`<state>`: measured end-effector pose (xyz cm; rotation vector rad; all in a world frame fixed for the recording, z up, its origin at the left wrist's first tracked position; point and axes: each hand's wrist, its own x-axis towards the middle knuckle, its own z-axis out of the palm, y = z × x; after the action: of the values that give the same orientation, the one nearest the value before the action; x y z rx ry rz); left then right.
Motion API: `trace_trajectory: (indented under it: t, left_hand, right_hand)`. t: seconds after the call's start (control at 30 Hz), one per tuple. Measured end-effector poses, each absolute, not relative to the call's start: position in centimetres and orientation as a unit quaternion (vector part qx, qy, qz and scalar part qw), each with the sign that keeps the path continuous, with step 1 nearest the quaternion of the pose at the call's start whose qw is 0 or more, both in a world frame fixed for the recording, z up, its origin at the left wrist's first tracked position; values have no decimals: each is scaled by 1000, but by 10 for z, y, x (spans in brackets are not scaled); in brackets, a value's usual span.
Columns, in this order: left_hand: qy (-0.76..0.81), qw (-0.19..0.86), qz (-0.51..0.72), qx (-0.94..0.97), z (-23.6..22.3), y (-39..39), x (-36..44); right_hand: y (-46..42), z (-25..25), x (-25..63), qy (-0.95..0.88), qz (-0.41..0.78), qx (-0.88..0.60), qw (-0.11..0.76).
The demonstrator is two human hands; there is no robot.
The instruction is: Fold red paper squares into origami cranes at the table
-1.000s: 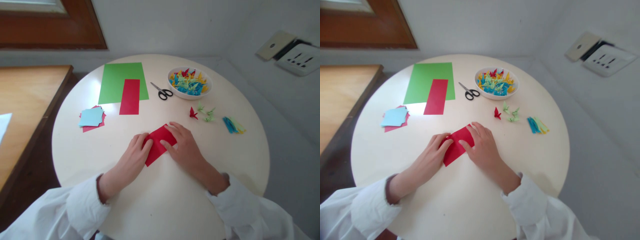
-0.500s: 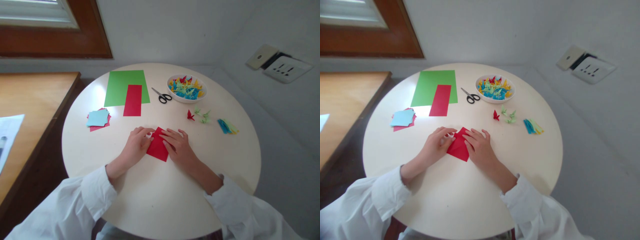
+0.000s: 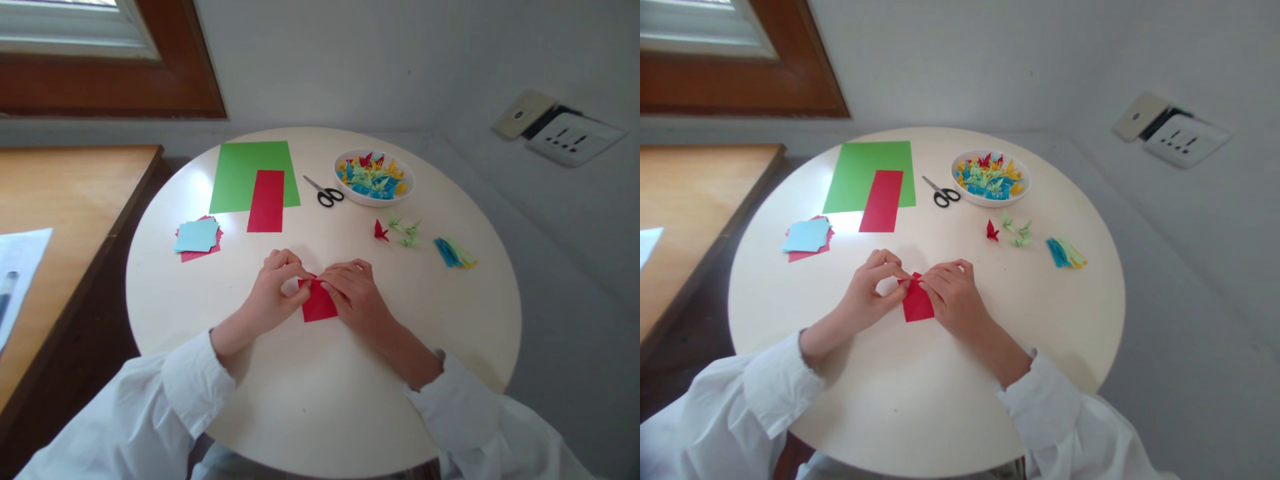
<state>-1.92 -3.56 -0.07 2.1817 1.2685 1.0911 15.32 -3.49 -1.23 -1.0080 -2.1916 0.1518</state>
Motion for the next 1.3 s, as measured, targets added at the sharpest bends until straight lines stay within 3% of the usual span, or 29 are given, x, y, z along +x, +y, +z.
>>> trace_trajectory:
  t: [0.4, 0.87, 1.3]
  left_hand:
    - [491, 189, 469, 709, 7, -30, -34]
    - [464, 180, 415, 761, 9, -33, -20]
    - [468, 211, 489, 706, 10, -30, -29]
  right_hand:
    - [-30, -9, 167, -805, 55, -436, 399]
    - [-34, -4, 155, -838, 59, -397, 370]
    - [-30, -3, 164, -793, 78, -424, 431]
